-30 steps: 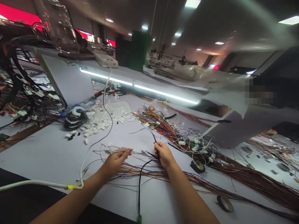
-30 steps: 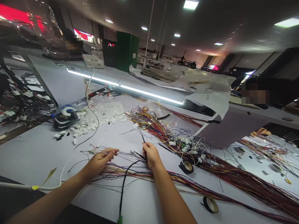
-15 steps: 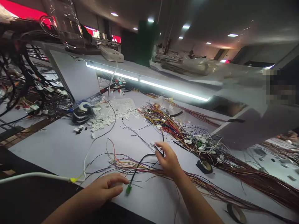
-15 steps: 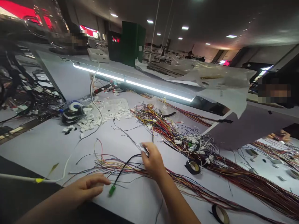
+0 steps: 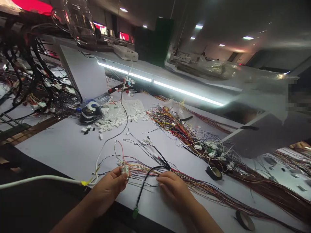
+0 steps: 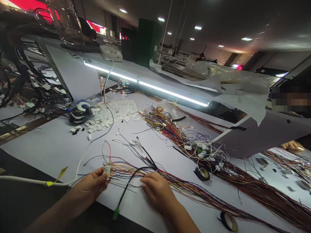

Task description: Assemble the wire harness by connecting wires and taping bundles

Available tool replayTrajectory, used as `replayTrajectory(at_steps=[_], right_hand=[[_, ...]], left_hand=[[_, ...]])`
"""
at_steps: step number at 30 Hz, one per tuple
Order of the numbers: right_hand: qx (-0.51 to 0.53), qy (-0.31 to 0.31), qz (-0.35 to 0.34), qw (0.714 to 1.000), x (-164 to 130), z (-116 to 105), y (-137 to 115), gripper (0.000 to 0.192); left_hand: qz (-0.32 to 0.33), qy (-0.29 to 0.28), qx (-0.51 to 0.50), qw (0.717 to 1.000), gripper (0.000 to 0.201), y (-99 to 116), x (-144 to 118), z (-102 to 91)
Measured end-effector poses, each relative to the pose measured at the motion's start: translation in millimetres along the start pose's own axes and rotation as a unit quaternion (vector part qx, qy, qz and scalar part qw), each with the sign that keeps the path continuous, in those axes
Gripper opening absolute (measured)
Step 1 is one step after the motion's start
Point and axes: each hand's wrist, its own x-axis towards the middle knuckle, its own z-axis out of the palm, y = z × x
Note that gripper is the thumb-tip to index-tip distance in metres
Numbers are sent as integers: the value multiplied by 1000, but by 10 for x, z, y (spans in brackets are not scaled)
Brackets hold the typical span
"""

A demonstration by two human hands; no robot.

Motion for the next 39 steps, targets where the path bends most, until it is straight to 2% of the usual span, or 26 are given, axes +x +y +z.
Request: replayTrajectory(at_steps=[3, 6, 8, 10, 13, 16, 17, 18, 19, 20, 21, 23, 25, 28, 33, 36, 39], right_hand=[[-56, 55, 107, 991, 128, 1, 156, 27], [-115, 25, 193, 974, 328, -21, 299, 34], [-81, 7, 226, 971, 424, -48, 387, 37], [-5, 33, 258, 966, 473, -85, 476, 37], [133, 97, 333, 928, 505, -145, 630, 37], [210, 113, 381, 893, 548, -190, 799, 43], [221, 116, 388, 887, 567, -200, 849, 44], [236, 120, 395, 880, 586, -206, 891, 45], [251, 123, 401, 872, 604, -211, 923, 46], [268, 125, 404, 866, 619, -214, 943, 46], [284, 127, 403, 861, 630, -215, 950, 46], [312, 136, 395, 853, 638, -216, 934, 47], [335, 150, 383, 848, 629, -219, 891, 46], [362, 164, 367, 841, 595, -235, 816, 46], [383, 178, 354, 834, 547, -259, 729, 45], [391, 188, 354, 829, 540, -245, 722, 46], [405, 201, 360, 816, 540, -228, 741, 48]], left_hand=[[16, 10, 82, 996, 55, 96, 81, -75], [57, 22, 172, 983, 75, 227, 163, -195], [82, 29, 221, 971, 76, 341, 229, -262], [100, 47, 259, 959, 72, 490, 319, -274], [129, 52, 222, 965, 71, 754, 542, -148], [159, 5, 49, 986, 83, 924, 865, 87], [158, 1, 26, 987, 84, 924, 976, 164], [161, 6, 45, 986, 81, 893, 1080, 233], [178, 13, 114, 977, 74, 832, 1173, 293], [212, 15, 214, 954, 65, 750, 1251, 343], [252, 2, 315, 915, 53, 656, 1314, 387], [332, -49, 465, 819, 31, 476, 1391, 470], [389, -94, 550, 733, 20, 349, 1416, 571], [431, -106, 640, 627, 18, 269, 1410, 759], [468, -103, 683, 551, 8, 209, 1434, 1000], [514, -137, 689, 492, 10, 194, 1441, 1049], [562, -176, 670, 452, 16, 207, 1392, 1051]])
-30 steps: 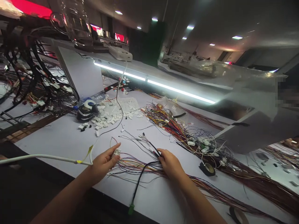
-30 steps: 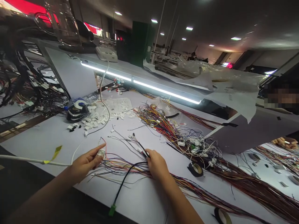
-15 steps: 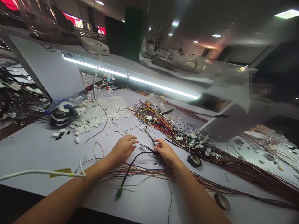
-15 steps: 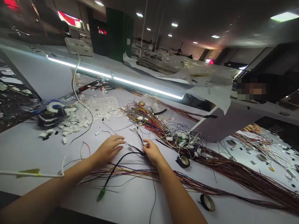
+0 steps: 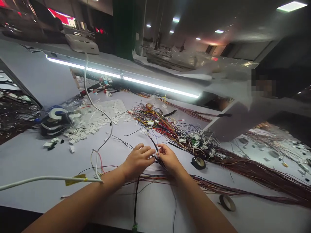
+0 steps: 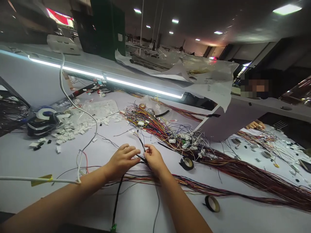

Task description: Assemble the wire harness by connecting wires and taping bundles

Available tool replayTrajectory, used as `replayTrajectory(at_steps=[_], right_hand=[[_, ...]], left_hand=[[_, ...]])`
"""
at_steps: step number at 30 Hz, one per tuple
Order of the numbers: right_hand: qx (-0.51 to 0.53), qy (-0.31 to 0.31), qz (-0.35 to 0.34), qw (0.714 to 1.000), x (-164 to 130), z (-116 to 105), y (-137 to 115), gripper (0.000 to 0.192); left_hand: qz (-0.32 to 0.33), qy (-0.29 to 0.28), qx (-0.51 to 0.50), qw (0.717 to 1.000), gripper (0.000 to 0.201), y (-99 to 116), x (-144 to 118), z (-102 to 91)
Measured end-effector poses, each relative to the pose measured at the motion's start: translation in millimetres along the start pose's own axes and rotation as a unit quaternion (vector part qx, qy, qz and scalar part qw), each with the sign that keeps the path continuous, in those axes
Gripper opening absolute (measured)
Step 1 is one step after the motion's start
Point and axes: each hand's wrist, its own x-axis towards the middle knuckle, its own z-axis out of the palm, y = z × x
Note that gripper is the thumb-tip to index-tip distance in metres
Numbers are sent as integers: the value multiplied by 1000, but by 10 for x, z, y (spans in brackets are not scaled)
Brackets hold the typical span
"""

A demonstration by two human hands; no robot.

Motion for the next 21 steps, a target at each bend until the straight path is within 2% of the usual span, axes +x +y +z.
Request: replayTrajectory(at_steps=[2, 4, 7, 9, 13, 16, 19, 21], right_hand=[[16, 5, 6, 1000, 7, -6, 8, 48], [27, 8, 12, 1000, 4, -13, 9, 49], [37, 13, 17, 999, -15, -18, 7, 50], [40, 14, 18, 999, -31, -16, 9, 51], [44, 12, 23, 999, -49, -8, 17, 52], [47, 17, 20, 999, -43, -10, 17, 51], [49, 22, 15, 998, -32, -13, 15, 50], [47, 25, 10, 999, -27, -9, 16, 50]], left_hand=[[34, -26, 0, 999, 18, 38, -33, -29], [32, -81, 2, 996, 20, 89, -93, -36], [-37, -140, 16, 989, 22, 144, -243, -29], [-89, -152, 25, 984, 20, 126, -377, -49], [-203, -139, -15, 969, 20, -73, -611, -173], [-259, -114, -36, 958, 22, -200, -625, -258], [-242, -44, -31, 969, 25, -165, -469, -253], [-206, -9, -24, 978, 21, -78, -316, -187]])
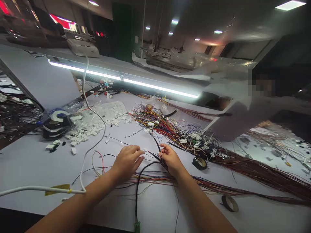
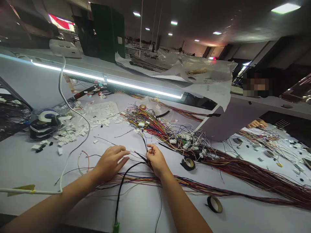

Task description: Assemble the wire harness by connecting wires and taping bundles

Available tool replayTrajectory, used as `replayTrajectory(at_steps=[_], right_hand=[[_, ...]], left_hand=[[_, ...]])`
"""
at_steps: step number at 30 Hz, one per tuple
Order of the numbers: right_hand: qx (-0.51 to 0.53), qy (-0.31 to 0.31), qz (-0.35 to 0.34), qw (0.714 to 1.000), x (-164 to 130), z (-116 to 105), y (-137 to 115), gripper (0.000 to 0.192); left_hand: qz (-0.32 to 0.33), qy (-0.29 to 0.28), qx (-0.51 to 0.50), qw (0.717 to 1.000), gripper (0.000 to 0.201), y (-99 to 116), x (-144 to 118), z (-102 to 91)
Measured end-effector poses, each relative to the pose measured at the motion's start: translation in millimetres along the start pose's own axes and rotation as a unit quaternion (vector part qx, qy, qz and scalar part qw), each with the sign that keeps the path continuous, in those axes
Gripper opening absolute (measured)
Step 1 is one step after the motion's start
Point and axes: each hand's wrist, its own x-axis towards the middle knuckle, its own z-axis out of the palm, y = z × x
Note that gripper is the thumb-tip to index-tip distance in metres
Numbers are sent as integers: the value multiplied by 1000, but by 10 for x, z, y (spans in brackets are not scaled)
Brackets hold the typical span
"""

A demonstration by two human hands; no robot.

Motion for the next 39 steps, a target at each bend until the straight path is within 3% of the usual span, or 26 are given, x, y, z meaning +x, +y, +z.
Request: replayTrajectory(at_steps=[7, 11, 13, 19, 21, 23, 24, 26, 28, 30, 35, 39], right_hand=[[-22, 5, -22, 999, -21, 27, 43, 48], [-53, 27, -42, 997, 23, 30, 130, 46], [-73, 41, -50, 995, 61, 30, 189, 46], [-143, 45, -65, 986, 63, 19, 236, 45], [-189, 60, -115, 973, -42, 16, 164, 44], [-269, 59, -234, 932, -218, 44, 72, 35], [-319, 26, -306, 896, -325, 78, 34, 30], [-416, -104, -429, 795, -543, 193, 0, 26], [-497, -214, -483, 688, -710, 351, 42, 22], [-557, -222, -495, 628, -786, 507, 146, 15], [-598, -145, -493, 615, -716, 666, 366, 11], [-582, -213, -517, 590, -699, 587, 269, 13]], left_hand=[[94, 4, 49, 994, 14, 320, 271, 296], [199, -37, 60, 977, 17, 293, 263, 204], [220, -77, 74, 970, 18, 183, 198, 77], [134, -114, 92, 980, 24, -264, -157, -380], [80, -116, 65, 988, 24, -310, -253, -448], [29, -114, 22, 993, 24, -314, -306, -449], [8, -113, 1, 994, 24, -312, -317, -430], [-25, -115, -25, 993, 26, -320, -315, -376], [-54, -130, -32, 990, 29, -342, -297, -322], [-90, -153, -36, 984, 31, -363, -278, -282], [-192, -190, -49, 962, 34, -339, -270, -214], [-209, -187, -58, 958, 33, -303, -321, -145]])
